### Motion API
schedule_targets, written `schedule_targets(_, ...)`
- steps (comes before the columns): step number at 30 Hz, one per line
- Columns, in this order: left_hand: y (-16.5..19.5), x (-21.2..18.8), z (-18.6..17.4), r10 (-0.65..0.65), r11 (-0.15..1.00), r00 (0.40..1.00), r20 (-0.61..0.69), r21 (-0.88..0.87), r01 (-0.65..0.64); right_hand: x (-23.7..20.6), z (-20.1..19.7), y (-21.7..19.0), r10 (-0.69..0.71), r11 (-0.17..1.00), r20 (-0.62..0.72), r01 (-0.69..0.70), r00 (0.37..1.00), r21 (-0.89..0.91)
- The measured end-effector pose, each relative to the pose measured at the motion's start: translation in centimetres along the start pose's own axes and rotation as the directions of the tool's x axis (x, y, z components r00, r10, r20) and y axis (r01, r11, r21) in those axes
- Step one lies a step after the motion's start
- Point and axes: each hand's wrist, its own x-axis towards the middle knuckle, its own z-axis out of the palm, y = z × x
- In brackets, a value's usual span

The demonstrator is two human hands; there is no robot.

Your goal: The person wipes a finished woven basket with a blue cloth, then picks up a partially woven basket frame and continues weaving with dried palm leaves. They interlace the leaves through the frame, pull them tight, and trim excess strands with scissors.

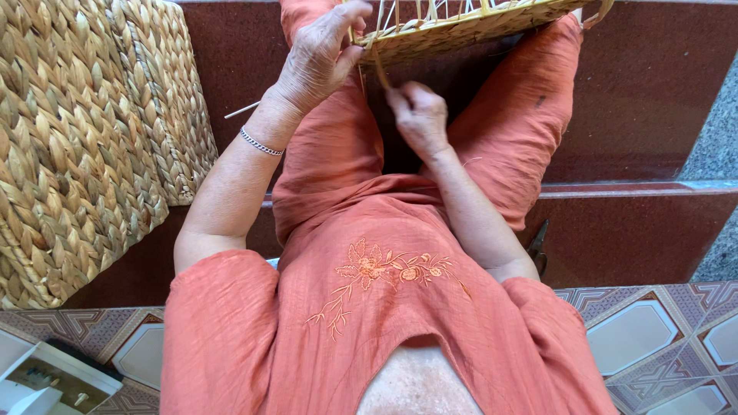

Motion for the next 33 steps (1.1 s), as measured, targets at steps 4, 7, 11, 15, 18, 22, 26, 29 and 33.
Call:
schedule_targets(4, 0.2, -0.2, -0.1, 0.093, 0.993, 0.995, -0.029, 0.077, -0.090, -0.5, -2.7, 2.8, 0.103, 0.990, -0.064, -0.109, 0.993, -0.095)
schedule_targets(7, 0.7, -0.2, 0.0, 0.157, 0.979, 0.987, -0.040, 0.141, -0.150, -1.2, -3.7, 3.2, -0.013, 0.975, 0.026, 0.018, 1.000, -0.221)
schedule_targets(11, 0.9, 0.0, 0.0, 0.137, 0.976, 0.990, -0.031, 0.176, -0.130, -2.1, -5.9, 1.6, 0.121, 0.992, 0.166, -0.124, 0.979, 0.009)
schedule_targets(15, 0.8, -0.2, 0.3, 0.115, 0.984, 0.992, -0.053, 0.142, -0.107, -1.7, -10.7, -1.5, 0.417, 0.725, 0.280, -0.502, 0.865, 0.471)
schedule_targets(18, 0.6, -0.6, 0.4, 0.040, 0.998, 0.998, -0.043, 0.047, -0.038, -1.5, -14.1, -5.3, 0.214, 0.501, 0.327, -0.391, 0.920, 0.772)
schedule_targets(22, 0.7, -1.4, 0.3, -0.043, 0.999, 0.996, -0.081, -0.028, 0.041, -1.0, -15.3, -10.4, 0.102, 0.414, 0.336, -0.347, 0.936, 0.842)
schedule_targets(26, 1.7, -1.9, 0.0, -0.042, 0.999, 0.977, -0.211, -0.019, 0.039, 0.3, -14.9, -13.0, -0.064, 0.701, 0.009, 0.038, 0.998, 0.712)
schedule_targets(29, 3.0, -1.8, -0.5, -0.021, 0.999, 0.950, -0.313, -0.045, 0.008, 1.8, -14.1, -13.4, -0.286, 0.831, -0.004, 0.250, 0.958, 0.496)
schedule_targets(33, 5.0, -1.3, -1.1, 0.145, 0.985, 0.886, -0.439, 0.145, -0.089, 2.0, -11.7, -14.0, -0.306, 0.919, 0.262, 0.211, 0.915, 0.334)
